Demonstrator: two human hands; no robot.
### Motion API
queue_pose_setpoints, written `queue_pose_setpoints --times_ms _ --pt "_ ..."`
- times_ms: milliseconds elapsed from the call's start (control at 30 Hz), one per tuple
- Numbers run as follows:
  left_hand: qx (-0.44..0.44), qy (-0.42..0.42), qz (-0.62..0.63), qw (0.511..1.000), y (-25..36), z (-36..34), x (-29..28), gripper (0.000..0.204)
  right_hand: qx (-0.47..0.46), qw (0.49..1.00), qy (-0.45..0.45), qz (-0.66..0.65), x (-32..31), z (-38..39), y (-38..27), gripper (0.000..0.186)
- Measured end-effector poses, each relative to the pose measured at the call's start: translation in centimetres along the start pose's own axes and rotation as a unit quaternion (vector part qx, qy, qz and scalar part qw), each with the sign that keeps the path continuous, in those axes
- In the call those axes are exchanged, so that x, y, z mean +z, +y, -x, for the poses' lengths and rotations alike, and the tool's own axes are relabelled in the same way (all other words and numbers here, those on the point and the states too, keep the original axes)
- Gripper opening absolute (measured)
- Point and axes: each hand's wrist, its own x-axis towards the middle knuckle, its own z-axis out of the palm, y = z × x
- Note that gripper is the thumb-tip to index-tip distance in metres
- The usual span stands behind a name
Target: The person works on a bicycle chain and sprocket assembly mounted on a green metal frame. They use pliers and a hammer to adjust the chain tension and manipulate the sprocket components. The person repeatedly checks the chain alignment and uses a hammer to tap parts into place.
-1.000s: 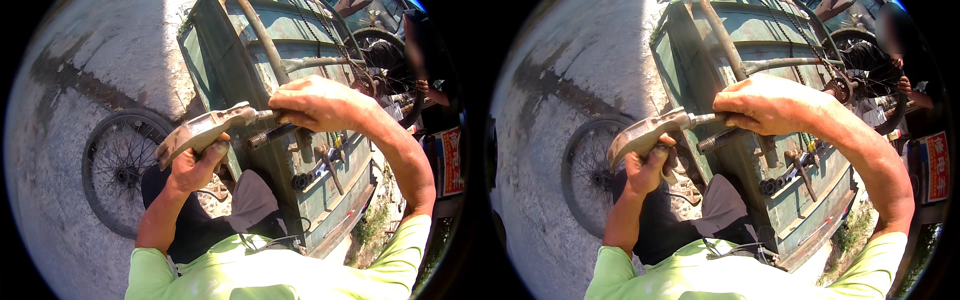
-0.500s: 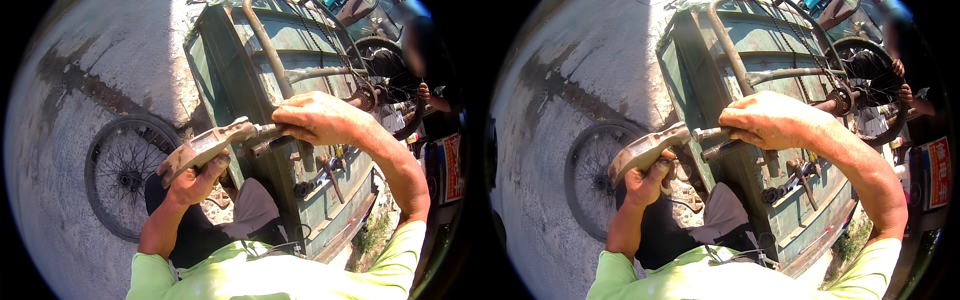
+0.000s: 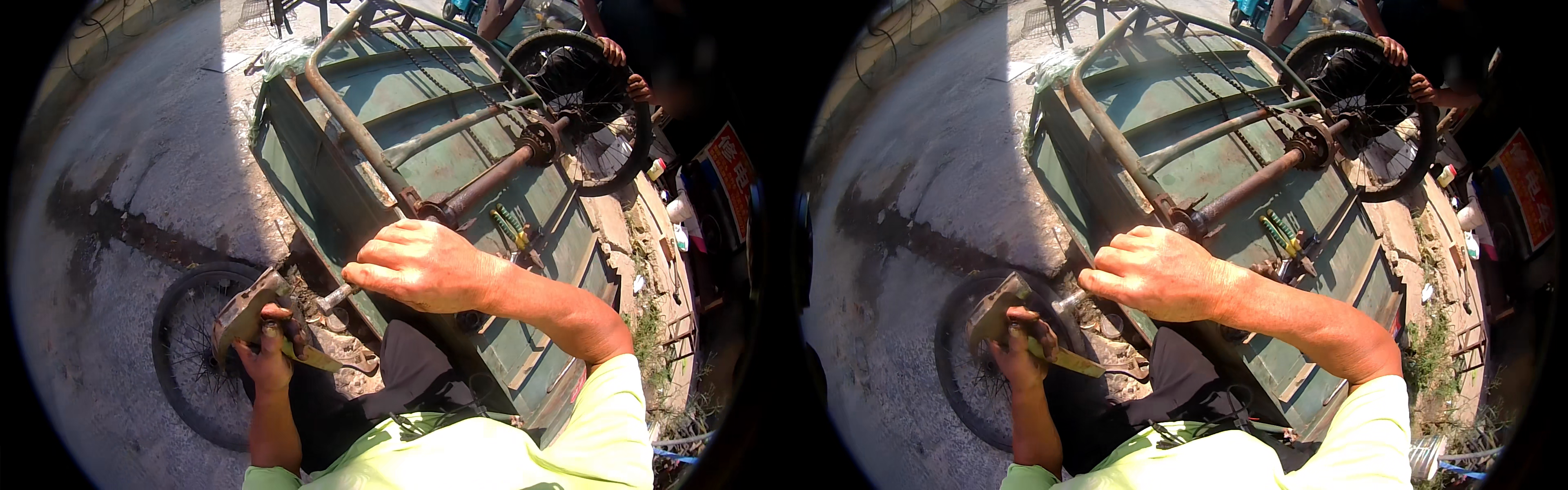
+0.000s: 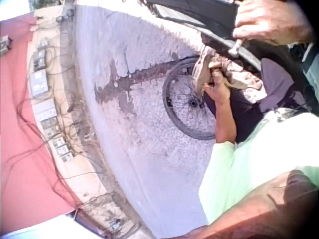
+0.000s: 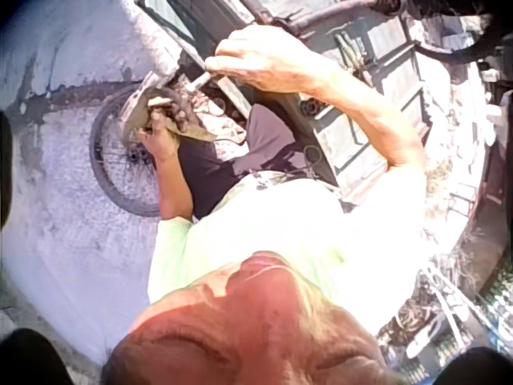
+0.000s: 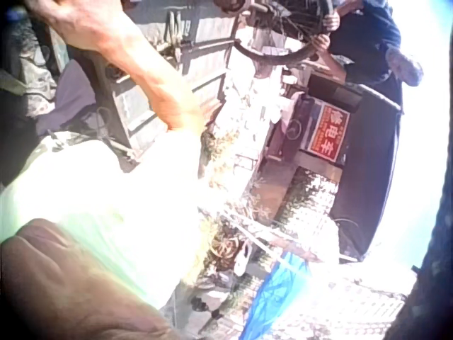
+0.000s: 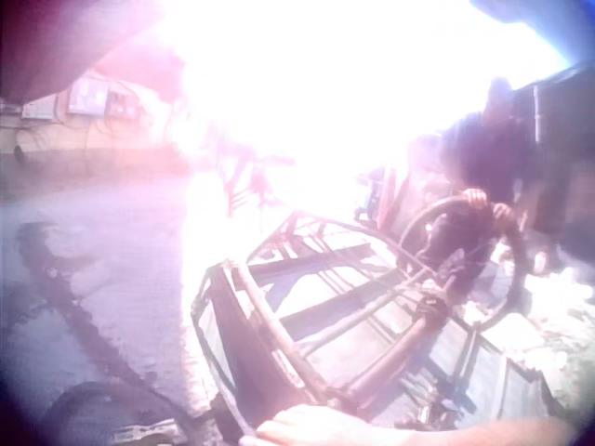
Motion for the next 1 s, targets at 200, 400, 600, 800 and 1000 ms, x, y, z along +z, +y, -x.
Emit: queue_pose_setpoints --times_ms 200,400,600,800,1000 --pt "0.023 0.033 -0.027 0.999 1.1 0.7 1.2 0.024 0.024 0.997 0.061 -0.049 2.4 1.5 -3.9 0.033" --pt "0.002 0.051 -0.033 0.998 1.1 1.9 1.5 0.023 0.043 0.992 0.113 -0.045 2.7 2.8 -3.1 0.033" --pt "0.002 0.041 -0.042 0.998 0.8 3.6 1.8 0.029 0.051 0.989 0.134 -0.048 2.8 4.5 -0.7 0.034" --pt "0.014 -0.01 -0.047 0.999 0.9 5.2 3.1 0.033 0.017 0.981 0.185 -0.056 2.5 4.4 -0.6 0.03" --pt "0.003 0.013 -0.027 1.0 1.5 5.3 5.1 0.031 0.043 0.976 0.202 -0.072 3.1 4.5 0.4 0.031"
